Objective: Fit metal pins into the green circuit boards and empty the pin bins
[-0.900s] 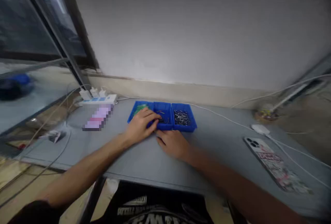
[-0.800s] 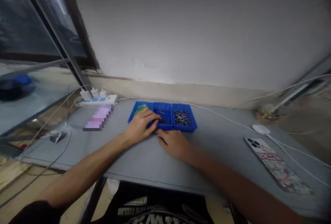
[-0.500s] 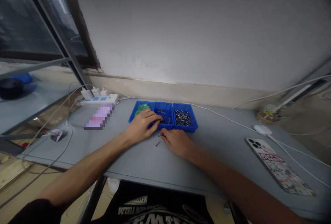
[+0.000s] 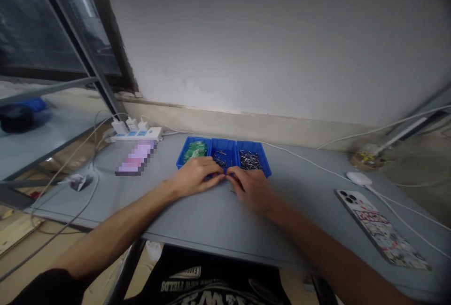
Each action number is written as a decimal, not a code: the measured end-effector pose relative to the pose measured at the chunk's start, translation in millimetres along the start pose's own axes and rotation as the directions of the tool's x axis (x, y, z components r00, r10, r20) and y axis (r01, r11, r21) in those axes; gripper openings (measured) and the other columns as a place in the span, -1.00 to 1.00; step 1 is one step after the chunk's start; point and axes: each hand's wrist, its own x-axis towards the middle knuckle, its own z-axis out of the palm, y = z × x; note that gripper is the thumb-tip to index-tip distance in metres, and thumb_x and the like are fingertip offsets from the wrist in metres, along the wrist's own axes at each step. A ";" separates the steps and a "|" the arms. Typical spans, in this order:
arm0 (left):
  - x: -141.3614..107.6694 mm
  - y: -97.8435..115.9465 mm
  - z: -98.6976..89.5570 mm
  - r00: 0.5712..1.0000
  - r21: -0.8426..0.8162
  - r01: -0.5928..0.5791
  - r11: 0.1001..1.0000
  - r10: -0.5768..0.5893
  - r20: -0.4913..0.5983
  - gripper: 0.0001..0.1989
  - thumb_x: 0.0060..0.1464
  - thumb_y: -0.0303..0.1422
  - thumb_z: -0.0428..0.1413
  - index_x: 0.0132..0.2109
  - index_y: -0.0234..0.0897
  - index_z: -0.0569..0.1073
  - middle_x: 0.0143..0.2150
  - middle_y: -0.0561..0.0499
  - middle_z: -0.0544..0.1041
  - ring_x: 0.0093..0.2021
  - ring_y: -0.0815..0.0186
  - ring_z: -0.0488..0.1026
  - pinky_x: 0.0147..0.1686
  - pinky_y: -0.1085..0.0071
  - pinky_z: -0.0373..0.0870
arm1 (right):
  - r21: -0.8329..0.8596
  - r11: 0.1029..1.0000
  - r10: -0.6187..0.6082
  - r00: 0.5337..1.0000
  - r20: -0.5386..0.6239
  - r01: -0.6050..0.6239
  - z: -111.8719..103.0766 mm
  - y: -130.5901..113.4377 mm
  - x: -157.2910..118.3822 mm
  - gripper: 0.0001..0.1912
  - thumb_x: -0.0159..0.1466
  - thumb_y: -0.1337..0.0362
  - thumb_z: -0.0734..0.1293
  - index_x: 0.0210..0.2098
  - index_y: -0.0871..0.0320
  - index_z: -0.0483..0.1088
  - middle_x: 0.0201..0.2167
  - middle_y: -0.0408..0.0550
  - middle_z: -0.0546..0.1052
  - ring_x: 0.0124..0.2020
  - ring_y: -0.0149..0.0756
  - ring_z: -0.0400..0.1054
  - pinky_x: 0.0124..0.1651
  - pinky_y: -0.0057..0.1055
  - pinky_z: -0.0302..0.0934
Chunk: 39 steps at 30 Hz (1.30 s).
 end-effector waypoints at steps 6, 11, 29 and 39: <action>-1.0 -0.5 1.5 0.999 -0.014 -0.016 1.000 0.016 -0.032 -0.77 0.35 -0.29 -0.01 -0.13 -0.25 0.51 -0.31 -0.04 0.54 -0.26 0.29 0.46 -0.21 0.34 0.39 | -0.034 0.999 -0.007 0.999 -0.042 0.005 2.5 1.4 0.3 -0.81 0.44 0.21 0.20 -0.13 0.14 0.40 -0.41 -0.12 0.60 -0.45 -0.37 0.46 -0.35 -0.43 0.11; -1.0 -0.9 1.9 0.991 -0.008 0.037 0.999 -0.037 -0.132 -0.81 0.32 -0.31 0.01 -0.11 -0.24 0.50 -0.31 -0.02 0.54 -0.29 0.32 0.45 -0.25 0.34 0.40 | -0.030 0.999 0.021 0.997 -0.072 -0.023 4.6 4.3 0.4 -0.79 0.44 0.17 0.22 -0.08 0.13 0.40 -0.35 -0.11 0.62 -0.43 -0.36 0.47 -0.34 -0.42 0.14; -2.8 -1.0 4.3 1.000 -0.044 -0.020 0.999 0.019 -0.020 -0.81 0.32 -0.30 0.01 -0.12 -0.22 0.50 -0.32 -0.02 0.50 -0.27 0.32 0.44 -0.24 0.36 0.39 | 0.021 0.998 -0.063 0.998 -0.010 0.063 0.1 1.5 -0.4 -0.71 0.48 0.15 0.14 -0.19 0.14 0.43 -0.32 -0.11 0.61 -0.35 -0.37 0.48 -0.27 -0.42 0.17; -3.7 1.2 4.4 0.999 -0.095 -0.006 0.995 0.001 -0.049 -0.90 0.26 -0.39 0.03 -0.14 -0.24 0.44 -0.32 0.01 0.46 -0.31 0.36 0.42 -0.28 0.41 0.40 | 0.008 1.000 -0.027 1.000 -0.009 0.027 6.3 4.1 -0.2 -0.74 0.46 0.16 0.20 -0.03 0.13 0.43 -0.23 -0.07 0.64 -0.30 -0.33 0.52 -0.26 -0.43 0.22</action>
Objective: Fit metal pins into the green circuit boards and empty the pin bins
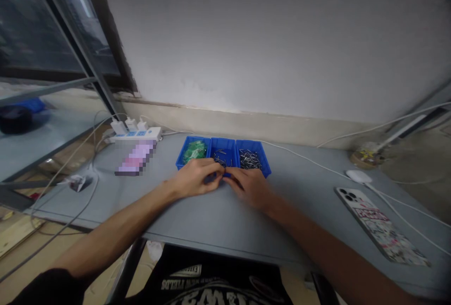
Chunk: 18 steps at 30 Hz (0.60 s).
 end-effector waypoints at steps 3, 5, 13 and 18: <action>-0.2 -0.5 1.2 1.000 -0.009 -0.005 1.000 0.005 0.013 -0.87 0.30 -0.36 0.01 -0.11 -0.24 0.44 -0.30 -0.01 0.48 -0.28 0.34 0.44 -0.24 0.38 0.43 | -0.003 1.000 -0.018 1.000 0.015 0.018 0.3 0.0 0.1 -0.73 0.47 0.18 0.17 -0.06 0.14 0.45 -0.22 -0.06 0.64 -0.30 -0.34 0.52 -0.25 -0.42 0.24; -0.1 -1.0 1.6 1.000 -0.009 -0.008 1.000 0.008 0.010 -0.84 0.33 -0.33 0.00 -0.08 -0.23 0.45 -0.27 -0.03 0.49 -0.25 0.33 0.45 -0.21 0.36 0.44 | 0.000 1.000 -0.018 1.000 0.012 0.018 -0.2 -0.3 0.2 -0.73 0.47 0.19 0.16 -0.08 0.14 0.46 -0.23 -0.07 0.64 -0.31 -0.34 0.52 -0.26 -0.42 0.24; 2.9 2.1 -3.5 0.999 0.022 0.028 0.999 -0.027 -0.041 -0.80 0.36 -0.31 -0.04 -0.06 -0.24 0.45 -0.24 -0.04 0.51 -0.22 0.31 0.44 -0.21 0.35 0.42 | 0.005 1.000 0.025 0.995 -0.097 -0.025 -3.3 -2.2 0.2 -0.77 0.43 0.22 0.20 -0.10 0.12 0.46 -0.31 -0.08 0.64 -0.39 -0.37 0.48 -0.29 -0.43 0.24; 2.5 0.6 -2.6 0.998 0.053 0.054 0.997 -0.052 -0.041 -0.78 0.35 -0.29 -0.04 -0.17 -0.26 0.46 -0.31 -0.03 0.49 -0.28 0.31 0.42 -0.26 0.36 0.38 | 0.005 0.999 0.037 0.987 -0.156 -0.037 -4.1 -1.2 0.1 -0.79 0.43 0.22 0.21 -0.11 0.11 0.46 -0.30 -0.09 0.63 -0.38 -0.39 0.47 -0.26 -0.45 0.24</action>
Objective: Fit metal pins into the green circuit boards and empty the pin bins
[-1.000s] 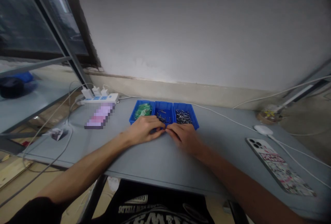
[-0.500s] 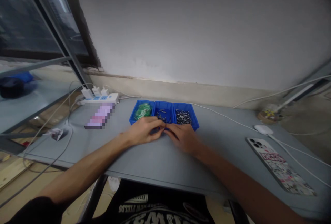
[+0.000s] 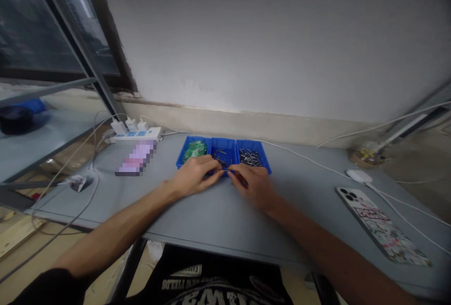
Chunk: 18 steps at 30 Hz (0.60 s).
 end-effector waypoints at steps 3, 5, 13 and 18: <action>-0.1 0.1 -0.7 1.000 0.003 -0.014 1.000 0.014 -0.004 -0.80 0.33 -0.33 -0.04 -0.14 -0.26 0.46 -0.29 -0.04 0.50 -0.26 0.30 0.43 -0.24 0.36 0.38 | -0.003 1.000 -0.002 1.000 -0.018 0.002 -0.3 0.4 0.2 -0.81 0.42 0.23 0.23 -0.14 0.11 0.47 -0.34 -0.11 0.61 -0.41 -0.41 0.45 -0.28 -0.46 0.23; 0.1 0.9 -2.0 1.000 -0.003 -0.028 1.000 0.028 -0.006 -0.80 0.31 -0.37 -0.05 -0.11 -0.27 0.46 -0.26 -0.05 0.52 -0.23 0.29 0.44 -0.22 0.35 0.39 | -0.005 1.000 0.006 1.000 -0.028 -0.006 -0.4 0.4 0.3 -0.82 0.41 0.23 0.24 -0.16 0.11 0.47 -0.37 -0.11 0.60 -0.43 -0.41 0.44 -0.29 -0.46 0.22; 0.3 -0.4 -1.1 1.000 0.025 -0.021 0.999 0.022 -0.022 -0.80 0.28 -0.39 -0.05 -0.13 -0.26 0.48 -0.29 -0.04 0.52 -0.25 0.29 0.44 -0.24 0.32 0.41 | 0.026 0.999 0.020 1.000 -0.005 -0.020 -1.9 -1.2 1.3 -0.81 0.42 0.20 0.22 -0.17 0.12 0.44 -0.41 -0.14 0.58 -0.46 -0.43 0.41 -0.33 -0.46 0.19; -0.6 -2.0 0.7 1.000 0.035 -0.026 0.999 0.026 -0.002 -0.81 0.28 -0.39 -0.03 -0.14 -0.25 0.48 -0.29 -0.03 0.51 -0.25 0.29 0.44 -0.23 0.33 0.40 | 0.032 0.999 -0.022 0.998 0.052 0.020 -2.5 -1.0 1.3 -0.73 0.46 0.20 0.16 -0.25 0.13 0.43 -0.41 -0.13 0.58 -0.45 -0.42 0.41 -0.32 -0.45 0.15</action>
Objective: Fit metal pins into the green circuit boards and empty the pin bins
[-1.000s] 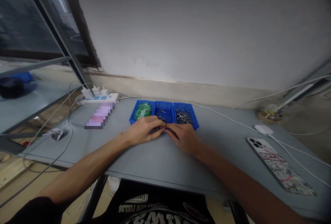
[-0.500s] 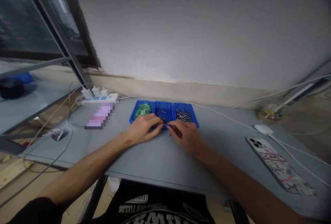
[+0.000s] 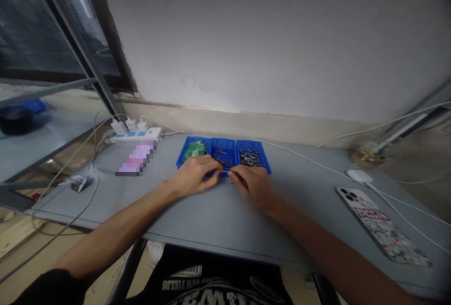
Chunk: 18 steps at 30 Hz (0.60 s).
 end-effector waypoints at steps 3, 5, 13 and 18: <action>-0.3 -0.2 0.0 1.000 0.004 0.009 1.000 -0.009 0.010 -0.81 0.28 -0.38 -0.03 -0.13 -0.25 0.49 -0.28 -0.03 0.52 -0.25 0.30 0.44 -0.24 0.33 0.40 | 0.007 1.000 0.024 1.000 0.019 -0.024 2.4 2.2 -1.6 -0.74 0.46 0.14 0.18 -0.19 0.12 0.44 -0.39 -0.12 0.59 -0.42 -0.40 0.44 -0.31 -0.45 0.17; -0.3 -0.3 -0.3 1.000 0.009 0.012 1.000 -0.013 0.013 -0.80 0.28 -0.38 -0.03 -0.13 -0.25 0.49 -0.28 -0.03 0.52 -0.26 0.30 0.44 -0.24 0.33 0.40 | 0.003 0.998 0.056 0.998 0.009 -0.056 4.3 3.8 -2.6 -0.74 0.43 0.09 0.22 -0.09 0.11 0.42 -0.39 -0.12 0.59 -0.42 -0.38 0.45 -0.31 -0.45 0.18; -0.5 0.2 0.2 1.000 0.007 0.009 1.000 -0.009 0.026 -0.81 0.27 -0.39 -0.02 -0.14 -0.26 0.49 -0.28 -0.03 0.52 -0.26 0.30 0.44 -0.24 0.34 0.39 | 0.018 1.000 0.007 0.999 0.037 -0.008 3.3 3.1 -1.8 -0.73 0.47 0.14 0.17 -0.20 0.13 0.42 -0.35 -0.10 0.60 -0.39 -0.39 0.46 -0.28 -0.45 0.17; -0.5 0.0 0.6 0.999 0.012 0.016 1.000 -0.016 0.042 -0.81 0.26 -0.40 -0.02 -0.14 -0.26 0.49 -0.28 -0.02 0.52 -0.25 0.30 0.45 -0.23 0.36 0.39 | 0.001 0.999 0.033 0.999 0.005 -0.033 3.7 3.0 -1.5 -0.76 0.42 0.10 0.25 -0.10 0.12 0.40 -0.40 -0.13 0.59 -0.44 -0.38 0.44 -0.33 -0.44 0.15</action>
